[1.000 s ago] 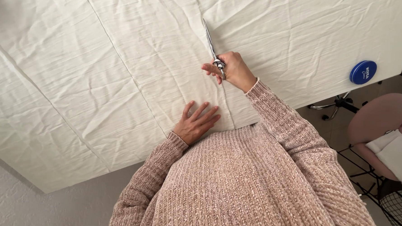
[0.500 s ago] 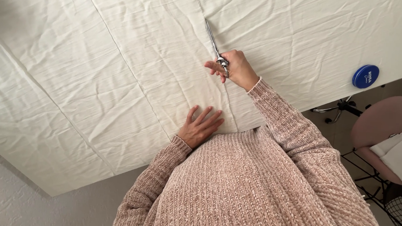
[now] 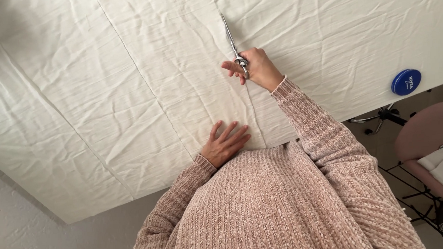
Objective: Cutting a strip of white fabric with scissors and then folding the edges over.
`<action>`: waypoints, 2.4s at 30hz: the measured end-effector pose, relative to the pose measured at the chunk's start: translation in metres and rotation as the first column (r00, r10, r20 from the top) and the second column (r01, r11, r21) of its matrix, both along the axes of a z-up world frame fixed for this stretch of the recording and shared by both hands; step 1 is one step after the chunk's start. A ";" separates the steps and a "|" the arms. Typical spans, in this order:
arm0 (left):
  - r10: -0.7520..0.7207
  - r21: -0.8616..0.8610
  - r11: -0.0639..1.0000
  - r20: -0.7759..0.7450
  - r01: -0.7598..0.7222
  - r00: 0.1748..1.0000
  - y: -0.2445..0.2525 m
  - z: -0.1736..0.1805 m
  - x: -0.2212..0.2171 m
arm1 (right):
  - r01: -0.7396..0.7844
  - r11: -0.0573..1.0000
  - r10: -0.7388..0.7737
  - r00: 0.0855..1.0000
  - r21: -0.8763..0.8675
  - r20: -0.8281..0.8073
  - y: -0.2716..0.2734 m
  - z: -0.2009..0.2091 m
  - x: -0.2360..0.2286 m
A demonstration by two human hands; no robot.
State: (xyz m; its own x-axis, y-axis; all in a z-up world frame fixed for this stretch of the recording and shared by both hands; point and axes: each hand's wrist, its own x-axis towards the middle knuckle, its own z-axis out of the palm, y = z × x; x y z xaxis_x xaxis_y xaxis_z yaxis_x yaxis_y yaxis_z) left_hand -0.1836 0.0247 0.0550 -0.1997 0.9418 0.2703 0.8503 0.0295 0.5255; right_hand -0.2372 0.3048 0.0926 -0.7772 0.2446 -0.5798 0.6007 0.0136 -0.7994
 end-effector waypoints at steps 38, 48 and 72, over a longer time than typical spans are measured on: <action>-0.220 -0.322 0.918 0.064 0.229 0.973 -0.009 -0.004 -0.002 | -0.010 0.999 0.012 0.999 0.041 -0.048 0.019 0.010 -0.054; -0.214 -0.319 0.922 0.053 0.219 0.975 -0.010 -0.007 0.000 | 0.004 1.000 -0.002 0.996 0.019 -0.087 0.024 0.005 -0.064; -0.204 -0.296 0.934 0.023 0.202 0.979 -0.011 -0.013 0.001 | 0.010 1.000 -0.010 0.999 -0.021 -0.034 0.038 0.004 -0.098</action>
State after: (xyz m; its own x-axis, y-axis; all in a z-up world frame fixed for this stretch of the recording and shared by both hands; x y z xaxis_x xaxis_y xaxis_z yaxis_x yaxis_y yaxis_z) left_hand -0.1825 0.0134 0.0420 0.0048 0.9997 -0.0251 0.8584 0.0087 0.5129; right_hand -0.3349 0.3425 0.0966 -0.7939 0.2404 -0.5585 0.5734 -0.0094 -0.8192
